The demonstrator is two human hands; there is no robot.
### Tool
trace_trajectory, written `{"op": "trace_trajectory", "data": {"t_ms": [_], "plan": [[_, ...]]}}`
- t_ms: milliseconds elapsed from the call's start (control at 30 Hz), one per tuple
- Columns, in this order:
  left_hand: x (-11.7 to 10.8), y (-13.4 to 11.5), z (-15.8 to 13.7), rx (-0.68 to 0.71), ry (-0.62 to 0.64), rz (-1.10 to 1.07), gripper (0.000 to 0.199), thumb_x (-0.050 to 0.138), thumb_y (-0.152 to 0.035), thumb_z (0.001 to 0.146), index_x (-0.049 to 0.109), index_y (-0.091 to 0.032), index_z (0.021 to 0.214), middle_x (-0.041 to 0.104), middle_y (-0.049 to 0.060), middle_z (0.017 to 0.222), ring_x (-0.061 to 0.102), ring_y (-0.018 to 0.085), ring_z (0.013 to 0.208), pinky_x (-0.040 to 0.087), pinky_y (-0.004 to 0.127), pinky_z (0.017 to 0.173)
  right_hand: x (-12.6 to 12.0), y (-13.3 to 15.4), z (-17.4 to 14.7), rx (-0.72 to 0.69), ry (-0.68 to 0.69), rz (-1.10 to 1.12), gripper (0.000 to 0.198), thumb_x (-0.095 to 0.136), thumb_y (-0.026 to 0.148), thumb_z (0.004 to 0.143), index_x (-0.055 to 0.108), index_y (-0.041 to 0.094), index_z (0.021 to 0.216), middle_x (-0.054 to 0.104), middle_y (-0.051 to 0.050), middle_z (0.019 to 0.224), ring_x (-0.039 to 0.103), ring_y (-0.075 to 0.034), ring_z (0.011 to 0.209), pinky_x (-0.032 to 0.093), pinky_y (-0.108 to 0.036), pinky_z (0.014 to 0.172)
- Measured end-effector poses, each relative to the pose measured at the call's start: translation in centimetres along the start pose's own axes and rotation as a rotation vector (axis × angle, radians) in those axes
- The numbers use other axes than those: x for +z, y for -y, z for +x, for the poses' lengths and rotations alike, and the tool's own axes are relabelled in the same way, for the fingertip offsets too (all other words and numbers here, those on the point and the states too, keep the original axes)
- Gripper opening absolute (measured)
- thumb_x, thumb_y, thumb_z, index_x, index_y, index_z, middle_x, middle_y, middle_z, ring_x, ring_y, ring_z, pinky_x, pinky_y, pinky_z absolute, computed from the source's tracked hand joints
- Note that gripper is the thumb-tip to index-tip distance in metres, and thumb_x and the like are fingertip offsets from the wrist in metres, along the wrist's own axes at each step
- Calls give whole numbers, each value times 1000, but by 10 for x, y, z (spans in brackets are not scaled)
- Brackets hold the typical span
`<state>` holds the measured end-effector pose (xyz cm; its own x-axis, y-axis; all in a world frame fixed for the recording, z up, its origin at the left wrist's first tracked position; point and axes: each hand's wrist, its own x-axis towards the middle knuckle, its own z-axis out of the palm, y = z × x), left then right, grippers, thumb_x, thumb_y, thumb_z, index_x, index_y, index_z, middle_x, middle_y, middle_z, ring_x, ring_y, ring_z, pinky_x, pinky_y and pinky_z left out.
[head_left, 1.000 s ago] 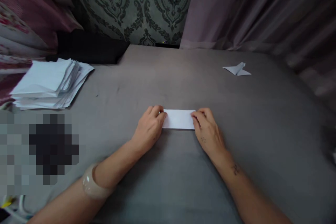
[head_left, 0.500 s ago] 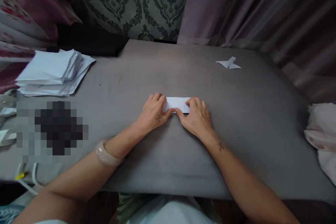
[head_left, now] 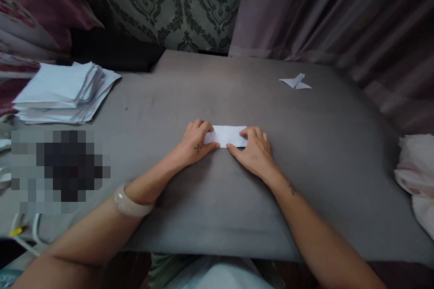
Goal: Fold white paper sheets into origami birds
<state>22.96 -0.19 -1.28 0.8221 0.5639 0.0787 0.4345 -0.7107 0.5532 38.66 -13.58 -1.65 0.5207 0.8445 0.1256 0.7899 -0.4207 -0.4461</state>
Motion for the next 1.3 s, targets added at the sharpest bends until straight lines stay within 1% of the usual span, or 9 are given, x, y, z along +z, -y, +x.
{"op": "trace_trajectory", "data": {"t_ms": [167,300,633,867,1000,1067,1133,1200,1300], "plan": [[-4,5,1,15,34,-43,33,68,-35,80,56,-16,104,54,9,106,49,23,95,44,39,85,-6,-12,4,-4,63,145,30,65,34,74,56,20,100,60,-9,112,53,-25,102,43,-40,90],[-10,8,1,9,78,-87,32,65,-34,80,56,-18,106,54,8,106,49,22,94,44,38,83,-8,-23,8,-11,107,264,26,63,25,73,57,21,98,60,-8,112,55,-23,103,43,-39,92],[-21,18,2,31,203,-190,35,59,-27,80,56,-19,114,52,8,113,52,21,94,46,37,85,-18,-40,16,0,317,477,34,54,11,72,60,22,104,57,-7,123,56,-18,106,41,-38,99],[-29,22,3,54,277,-239,44,51,-16,76,56,-20,120,50,10,125,54,19,98,45,36,91,-26,-40,18,5,361,499,49,44,1,64,62,22,104,59,-5,125,58,-15,103,42,-35,97],[-34,19,6,65,290,-245,46,43,-11,76,59,-18,119,53,10,124,55,19,100,44,35,92,-27,-35,16,52,315,484,45,46,7,65,63,22,104,63,-5,116,59,-18,100,44,-36,93],[-34,18,7,43,286,-255,39,42,-14,81,62,-18,114,57,8,120,56,18,97,44,34,90,-23,-30,14,104,257,450,34,52,16,69,63,22,101,64,-6,111,59,-20,96,46,-37,89],[-31,15,8,12,262,-253,31,45,-23,85,63,-18,110,59,8,113,57,18,91,46,33,84,-17,-23,11,108,158,363,26,59,28,71,61,22,96,63,-6,109,58,-22,94,46,-40,88],[-25,10,6,-24,196,-225,31,54,-34,84,62,-17,108,58,8,103,55,19,86,47,33,80,-10,-15,9,67,63,238,30,64,39,71,58,21,94,62,-8,106,57,-25,95,45,-42,89],[-17,3,3,-64,101,-146,39,66,-43,76,60,-17,105,55,8,104,51,23,96,45,38,84,-2,-6,5,29,5,82,42,67,49,69,53,21,96,60,-10,105,55,-29,99,43,-45,88]]}}
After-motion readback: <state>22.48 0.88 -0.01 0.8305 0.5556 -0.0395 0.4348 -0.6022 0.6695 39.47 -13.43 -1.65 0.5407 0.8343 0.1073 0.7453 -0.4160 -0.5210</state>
